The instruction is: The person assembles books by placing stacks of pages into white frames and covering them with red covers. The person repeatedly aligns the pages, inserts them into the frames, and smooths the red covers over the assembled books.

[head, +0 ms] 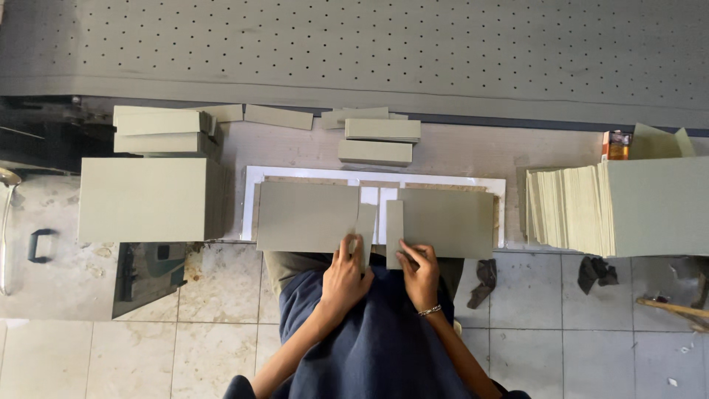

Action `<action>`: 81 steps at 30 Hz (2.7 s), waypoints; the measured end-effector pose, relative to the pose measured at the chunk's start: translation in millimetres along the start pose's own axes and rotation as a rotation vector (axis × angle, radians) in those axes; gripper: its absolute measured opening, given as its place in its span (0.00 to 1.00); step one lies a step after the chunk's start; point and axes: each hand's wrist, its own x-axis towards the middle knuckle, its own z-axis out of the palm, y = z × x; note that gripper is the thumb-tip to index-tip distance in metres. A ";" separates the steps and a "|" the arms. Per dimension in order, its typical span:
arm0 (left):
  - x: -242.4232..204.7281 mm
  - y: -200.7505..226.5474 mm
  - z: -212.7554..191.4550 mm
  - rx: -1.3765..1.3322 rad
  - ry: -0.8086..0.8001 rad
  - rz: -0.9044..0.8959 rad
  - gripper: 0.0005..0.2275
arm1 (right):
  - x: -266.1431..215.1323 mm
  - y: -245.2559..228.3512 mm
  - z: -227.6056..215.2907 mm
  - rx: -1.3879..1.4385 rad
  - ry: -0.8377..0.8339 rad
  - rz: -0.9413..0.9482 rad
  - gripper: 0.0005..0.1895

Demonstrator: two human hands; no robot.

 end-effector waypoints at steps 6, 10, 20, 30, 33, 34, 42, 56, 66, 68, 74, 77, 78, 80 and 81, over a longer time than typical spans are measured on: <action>19.2 1.0 13.9 -0.009 0.055 0.037 0.31 | 11.2 -9.7 13.5 -0.034 -0.097 -0.015 0.21; 31.4 -3.3 22.5 0.005 0.084 0.058 0.32 | 24.3 -16.1 18.6 0.019 -0.167 0.031 0.23; 42.4 -1.0 17.8 0.034 0.023 0.024 0.31 | 38.3 -3.3 25.1 -0.023 -0.227 0.053 0.24; 44.7 5.6 10.9 -0.063 -0.001 -0.010 0.32 | 48.6 -9.9 18.9 -0.059 -0.272 0.068 0.25; 47.6 4.4 11.9 -0.034 0.012 -0.025 0.28 | 57.2 -4.3 19.4 -0.146 -0.301 0.023 0.26; 46.4 6.4 7.1 0.015 0.003 -0.027 0.27 | 59.1 -6.3 18.3 -0.196 -0.324 0.009 0.25; 71.1 -9.5 4.8 0.267 0.067 0.042 0.33 | 72.1 -24.7 11.2 -0.476 -0.370 -0.112 0.13; 78.6 -15.0 -20.8 0.430 0.008 0.199 0.43 | 95.4 -54.3 -22.9 -0.578 -0.332 -0.453 0.43; 84.1 -13.3 -21.7 0.425 -0.056 0.193 0.44 | 107.3 -40.5 -21.9 -0.578 -0.413 -0.428 0.42; 82.6 -8.2 -27.5 0.423 -0.054 0.192 0.44 | 107.1 -40.8 -20.4 -0.566 -0.404 -0.414 0.42; 77.9 -10.6 -23.4 0.355 0.017 0.213 0.39 | 102.3 -40.7 -19.4 -0.588 -0.377 -0.441 0.41; 79.8 -12.2 -20.0 0.347 0.093 0.224 0.28 | 101.4 -41.1 -18.0 -0.582 -0.354 -0.442 0.38; 83.2 -16.9 -11.9 0.347 0.097 0.226 0.28 | 101.0 -40.5 -17.1 -0.583 -0.351 -0.444 0.38; 89.9 -27.1 3.6 0.375 0.210 0.248 0.23 | 100.0 -39.7 -14.4 -0.568 -0.316 -0.453 0.34; 92.8 -27.5 5.4 0.376 0.214 0.248 0.23 | 100.4 -39.4 -13.6 -0.568 -0.314 -0.456 0.34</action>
